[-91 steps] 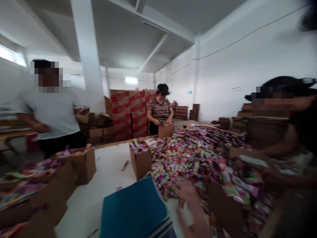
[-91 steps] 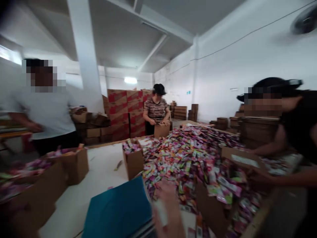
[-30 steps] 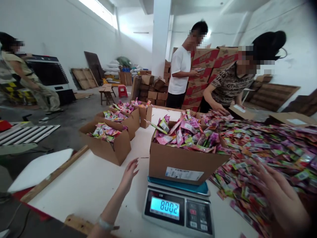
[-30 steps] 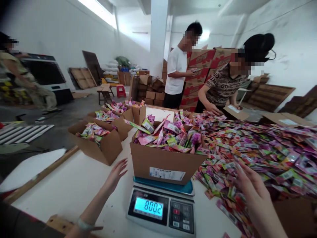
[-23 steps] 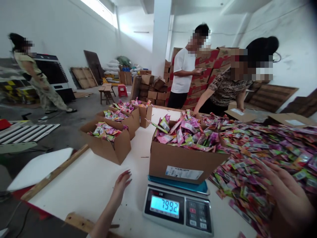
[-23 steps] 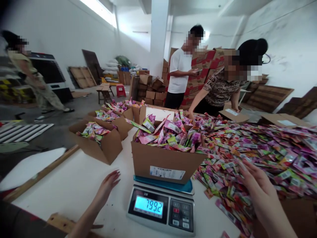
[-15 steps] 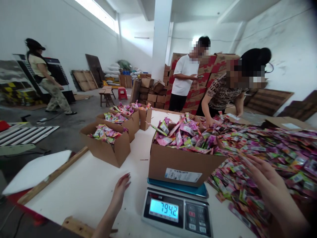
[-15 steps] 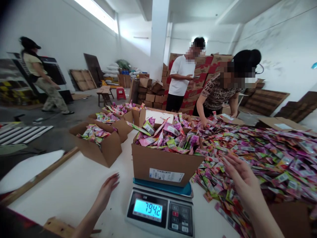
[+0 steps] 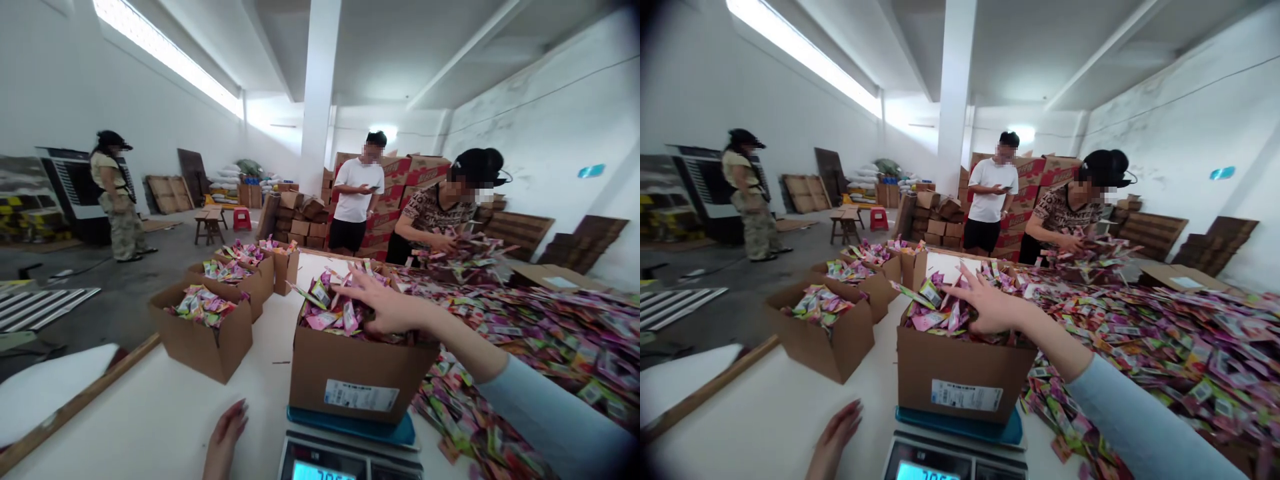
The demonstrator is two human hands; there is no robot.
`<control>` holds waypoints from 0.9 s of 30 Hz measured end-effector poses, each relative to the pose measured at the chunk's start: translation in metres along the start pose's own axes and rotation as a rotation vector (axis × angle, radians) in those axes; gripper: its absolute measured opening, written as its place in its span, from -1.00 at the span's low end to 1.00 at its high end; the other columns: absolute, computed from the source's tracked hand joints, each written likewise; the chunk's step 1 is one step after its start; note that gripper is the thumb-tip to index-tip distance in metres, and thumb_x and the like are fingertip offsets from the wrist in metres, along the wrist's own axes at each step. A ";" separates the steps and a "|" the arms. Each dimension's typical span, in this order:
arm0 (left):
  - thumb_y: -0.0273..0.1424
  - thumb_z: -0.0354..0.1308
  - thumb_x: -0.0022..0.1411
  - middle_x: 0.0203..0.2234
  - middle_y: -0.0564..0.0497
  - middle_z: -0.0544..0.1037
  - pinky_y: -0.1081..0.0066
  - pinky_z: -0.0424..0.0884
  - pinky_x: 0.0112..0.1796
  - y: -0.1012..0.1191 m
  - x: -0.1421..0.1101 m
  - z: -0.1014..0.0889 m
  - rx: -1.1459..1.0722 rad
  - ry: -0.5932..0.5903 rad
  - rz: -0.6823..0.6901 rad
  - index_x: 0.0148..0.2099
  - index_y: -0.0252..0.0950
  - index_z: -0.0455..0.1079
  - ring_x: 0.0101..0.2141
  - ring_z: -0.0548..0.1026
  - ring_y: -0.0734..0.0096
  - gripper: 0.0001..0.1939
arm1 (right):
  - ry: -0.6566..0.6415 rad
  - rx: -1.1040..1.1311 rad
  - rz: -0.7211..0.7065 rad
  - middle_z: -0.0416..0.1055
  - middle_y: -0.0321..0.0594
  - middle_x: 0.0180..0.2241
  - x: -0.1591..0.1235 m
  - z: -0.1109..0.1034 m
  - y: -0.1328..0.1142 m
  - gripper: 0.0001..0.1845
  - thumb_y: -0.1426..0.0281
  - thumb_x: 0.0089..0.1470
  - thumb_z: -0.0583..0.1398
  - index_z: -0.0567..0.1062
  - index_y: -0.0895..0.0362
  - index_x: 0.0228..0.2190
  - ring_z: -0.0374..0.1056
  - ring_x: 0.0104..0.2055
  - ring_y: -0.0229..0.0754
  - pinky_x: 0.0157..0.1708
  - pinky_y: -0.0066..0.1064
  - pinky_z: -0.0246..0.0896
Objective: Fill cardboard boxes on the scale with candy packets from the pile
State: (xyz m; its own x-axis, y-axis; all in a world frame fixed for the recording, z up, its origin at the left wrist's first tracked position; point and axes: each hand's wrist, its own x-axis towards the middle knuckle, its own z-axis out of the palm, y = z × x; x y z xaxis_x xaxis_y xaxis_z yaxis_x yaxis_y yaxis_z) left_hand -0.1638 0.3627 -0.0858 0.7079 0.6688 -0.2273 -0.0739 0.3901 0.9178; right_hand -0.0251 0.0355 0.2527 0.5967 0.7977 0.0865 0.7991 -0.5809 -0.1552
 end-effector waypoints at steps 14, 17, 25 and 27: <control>-0.21 0.38 -0.22 -0.26 -0.03 0.57 0.03 0.26 0.14 0.005 -0.012 0.003 0.056 0.006 0.075 -0.27 -0.29 0.47 -0.10 0.51 0.10 -0.58 | 0.700 0.220 -0.017 0.38 -0.26 -0.32 -0.035 -0.031 0.033 -0.89 0.44 -0.02 0.19 0.54 0.17 -0.41 0.33 -0.32 -0.30 -0.28 -0.44 0.25; -0.23 0.36 -0.19 -0.25 -0.03 0.56 0.09 0.30 0.12 0.007 -0.014 0.004 0.065 0.014 0.079 -0.28 -0.30 0.45 -0.11 0.52 0.17 -0.61 | 0.784 0.193 -0.009 0.40 -0.26 -0.30 -0.044 -0.042 0.029 -0.92 0.46 -0.03 0.23 0.53 0.23 -0.44 0.32 -0.31 -0.38 -0.26 -0.50 0.21; -0.26 0.33 -0.13 -0.23 -0.05 0.55 0.05 0.26 0.14 0.009 -0.017 0.005 0.071 -0.001 0.084 -0.27 -0.31 0.45 -0.11 0.50 0.18 -0.65 | 1.064 0.150 0.311 0.49 -0.16 -0.30 -0.086 -0.069 0.034 -0.79 0.41 -0.13 0.28 0.47 0.35 -0.47 0.38 -0.24 -0.38 -0.23 -0.47 0.20; -0.28 0.32 -0.11 -0.23 -0.05 0.55 0.06 0.26 0.14 0.009 -0.018 0.004 0.072 0.005 0.083 -0.27 -0.30 0.45 -0.11 0.51 0.19 -0.68 | 1.077 0.142 0.392 0.50 -0.13 -0.29 -0.096 -0.069 0.040 -0.76 0.39 -0.13 0.27 0.49 0.35 -0.43 0.39 -0.24 -0.35 -0.25 -0.44 0.21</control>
State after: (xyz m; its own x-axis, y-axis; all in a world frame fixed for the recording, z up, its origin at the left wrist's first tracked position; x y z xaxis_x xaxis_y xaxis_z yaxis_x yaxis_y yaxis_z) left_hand -0.1738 0.3515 -0.0723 0.6978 0.7001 -0.1513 -0.0810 0.2870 0.9545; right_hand -0.0454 -0.0759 0.3061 0.6103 -0.0241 0.7918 0.5704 -0.6802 -0.4604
